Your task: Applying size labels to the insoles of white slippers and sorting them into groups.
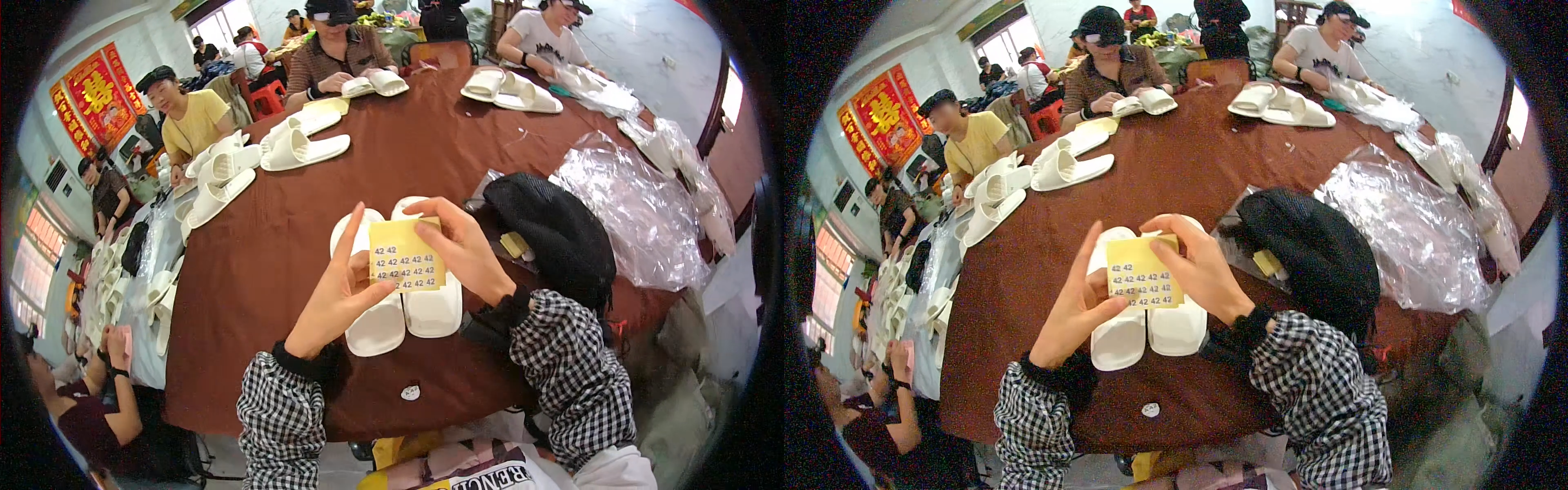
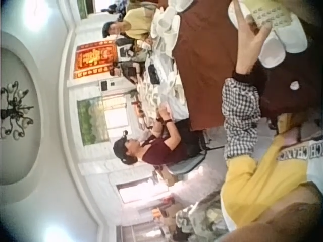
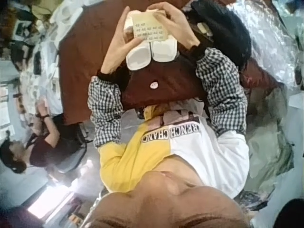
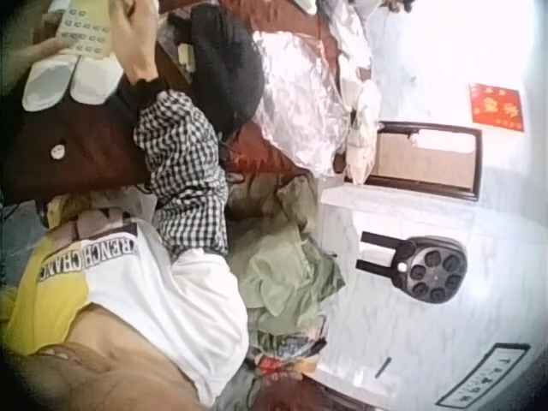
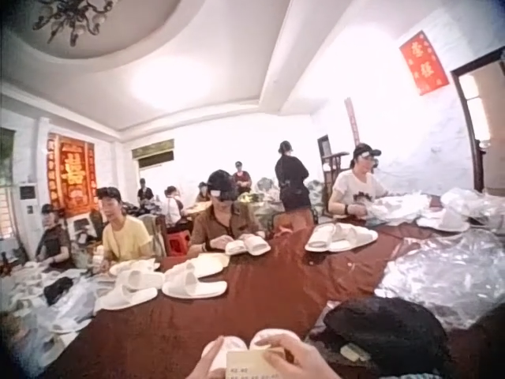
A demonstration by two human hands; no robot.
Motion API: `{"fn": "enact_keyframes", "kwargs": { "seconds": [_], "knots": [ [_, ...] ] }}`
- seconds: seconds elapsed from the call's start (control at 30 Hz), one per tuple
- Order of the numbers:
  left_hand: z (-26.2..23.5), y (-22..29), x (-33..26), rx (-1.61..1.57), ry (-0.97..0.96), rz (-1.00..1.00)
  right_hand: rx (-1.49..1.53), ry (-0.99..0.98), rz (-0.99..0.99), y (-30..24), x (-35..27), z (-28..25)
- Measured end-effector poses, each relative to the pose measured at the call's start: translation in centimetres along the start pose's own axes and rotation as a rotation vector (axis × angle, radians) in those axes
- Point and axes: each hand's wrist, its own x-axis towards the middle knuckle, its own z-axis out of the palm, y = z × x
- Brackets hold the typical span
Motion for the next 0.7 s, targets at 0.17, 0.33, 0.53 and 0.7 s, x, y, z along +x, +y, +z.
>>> {"fn": "enact_keyframes", "kwargs": {
  "seconds": [0.17,0.33,0.53,0.7],
  "knots": [
    [0.3,-0.8,-0.5,0.025,-0.065,0.07,0.066,-0.026,0.045,-0.5,-0.3,0.0],
    [0.4,-0.7,-1.0,0.065,-0.078,0.01,0.052,-0.022,0.012,-0.2,-0.6,0.0],
    [0.4,-0.2,-1.0,-0.001,0.027,-0.023,0.049,-0.099,0.019,-0.5,-0.9,0.5],
    [0.0,-0.6,-0.8,-0.045,0.091,0.028,0.169,-0.179,0.069,-1.7,-1.3,1.0]
  ]
}}
